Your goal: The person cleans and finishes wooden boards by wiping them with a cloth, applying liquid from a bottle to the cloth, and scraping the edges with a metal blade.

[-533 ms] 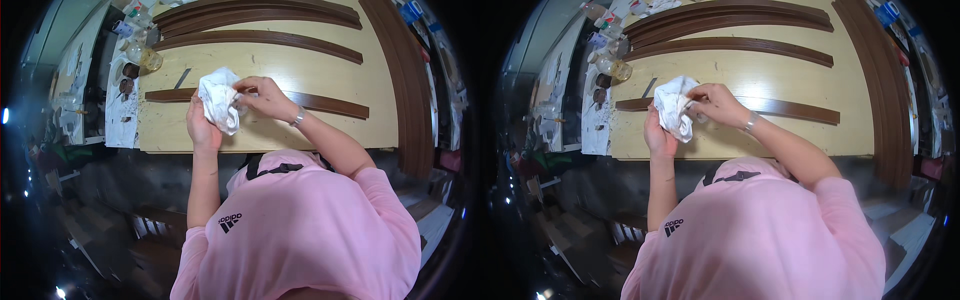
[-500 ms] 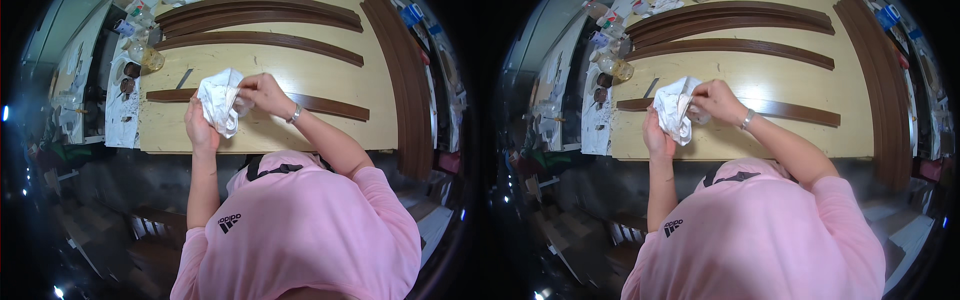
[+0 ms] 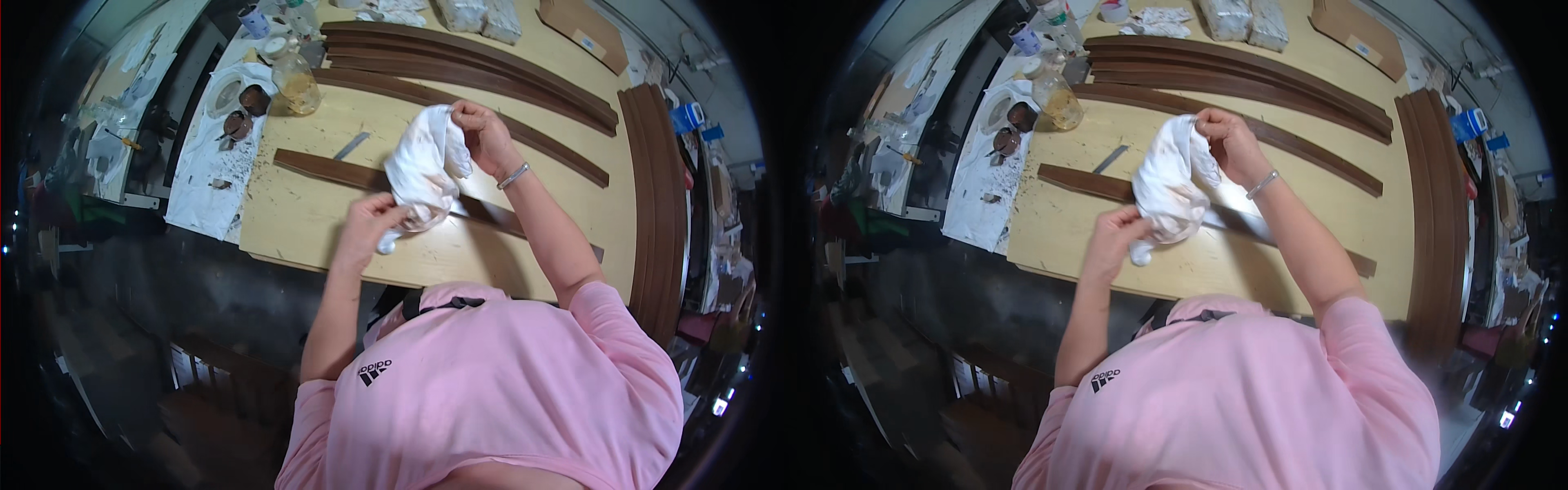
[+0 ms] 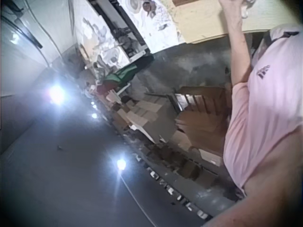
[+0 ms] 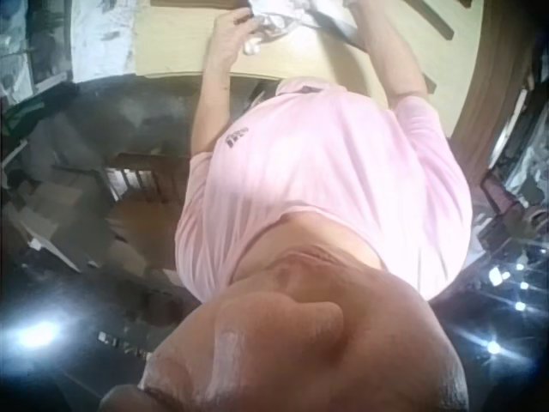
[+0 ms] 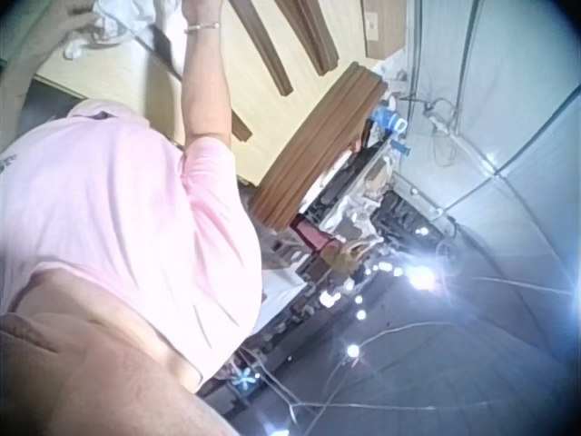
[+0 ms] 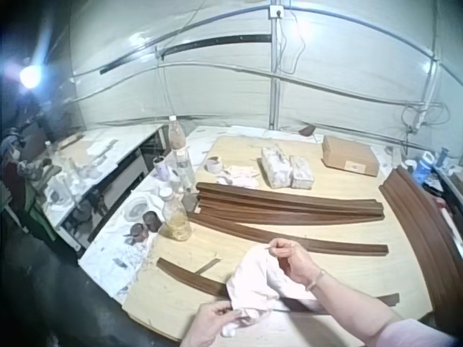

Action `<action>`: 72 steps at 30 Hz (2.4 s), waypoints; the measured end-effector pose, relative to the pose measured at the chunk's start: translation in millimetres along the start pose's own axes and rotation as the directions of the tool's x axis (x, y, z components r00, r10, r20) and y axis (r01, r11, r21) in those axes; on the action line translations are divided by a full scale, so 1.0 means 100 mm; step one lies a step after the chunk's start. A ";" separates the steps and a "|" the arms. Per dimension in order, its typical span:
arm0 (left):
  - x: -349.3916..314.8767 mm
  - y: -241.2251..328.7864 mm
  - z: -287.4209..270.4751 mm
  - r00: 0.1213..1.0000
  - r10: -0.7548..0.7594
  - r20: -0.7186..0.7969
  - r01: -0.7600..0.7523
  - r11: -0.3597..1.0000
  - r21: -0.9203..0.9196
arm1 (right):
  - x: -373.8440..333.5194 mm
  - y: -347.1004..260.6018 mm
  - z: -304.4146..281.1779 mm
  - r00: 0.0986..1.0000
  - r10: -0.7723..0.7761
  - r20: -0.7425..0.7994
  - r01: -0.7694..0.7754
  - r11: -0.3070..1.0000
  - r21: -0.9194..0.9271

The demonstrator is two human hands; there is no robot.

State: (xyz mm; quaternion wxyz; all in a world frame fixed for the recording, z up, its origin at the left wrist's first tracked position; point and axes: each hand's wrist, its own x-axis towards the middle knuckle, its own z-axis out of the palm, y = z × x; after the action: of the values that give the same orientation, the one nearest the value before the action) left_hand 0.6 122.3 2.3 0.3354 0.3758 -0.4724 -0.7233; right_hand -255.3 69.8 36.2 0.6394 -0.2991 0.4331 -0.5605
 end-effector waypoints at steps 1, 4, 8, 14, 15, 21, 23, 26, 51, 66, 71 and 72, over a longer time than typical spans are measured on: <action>0.03 -0.08 0.01 0.999 -0.041 0.000 0.041 0.996 -0.075 | 0.08 0.01 0.08 0.998 0.046 0.040 -0.049 0.996 0.070; 0.12 -0.08 0.10 0.996 0.057 -0.063 -0.065 0.989 -0.131 | 0.37 0.20 0.17 0.974 0.166 0.155 -0.183 0.977 0.106; 0.20 -0.14 0.01 0.994 0.023 -0.111 -0.044 0.981 -0.191 | 0.79 0.36 0.45 0.924 0.270 0.269 -0.310 0.944 0.116; 0.05 -0.21 -0.23 0.942 0.133 -0.307 -0.120 0.991 0.062 | 1.65 0.74 1.19 0.900 -0.257 0.352 0.436 0.535 -0.724; 0.02 -0.19 -0.27 0.924 0.219 -0.314 -0.169 0.970 0.177 | 1.79 0.81 1.33 0.876 -0.280 0.392 0.482 0.514 -0.710; -0.05 0.16 -0.44 0.892 0.364 -0.268 -0.156 0.804 0.573 | 2.41 1.00 1.66 0.958 -0.205 0.199 0.283 0.586 -0.759; -0.04 0.23 -0.50 0.858 0.412 -0.305 -0.130 0.751 0.648 | 2.30 0.84 1.67 0.948 -0.224 0.227 0.318 0.647 -0.693; 0.04 0.32 -0.62 0.713 0.626 -0.315 -0.235 0.637 0.734 | 1.95 0.32 1.57 0.913 -0.334 0.234 0.407 0.778 -0.479; 0.44 0.03 0.04 0.991 -0.010 -0.131 -0.094 0.642 -0.761 | -0.36 -0.41 0.42 0.961 -0.015 0.275 0.275 -0.003 -0.962; 0.44 -0.11 0.10 0.889 0.126 -0.441 -0.371 0.761 -0.532 | -0.30 -0.59 0.38 0.945 -0.095 0.312 0.245 -0.422 -0.873; 0.40 -0.07 0.12 0.904 0.090 -0.418 -0.340 0.745 -0.575 | -0.30 -0.61 0.37 0.923 -0.130 0.363 0.276 -0.434 -0.858; 0.39 -0.04 0.14 0.902 0.071 -0.425 -0.341 0.723 -0.601 | -0.31 -0.63 0.39 0.938 -0.120 0.326 0.241 -0.451 -0.859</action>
State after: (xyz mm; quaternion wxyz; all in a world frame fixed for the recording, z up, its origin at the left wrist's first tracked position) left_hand -31.3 96.5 -6.7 0.6096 0.3062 -0.1516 -0.7153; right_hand -249.9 83.6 115.2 0.0039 -0.7848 0.6189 -0.0311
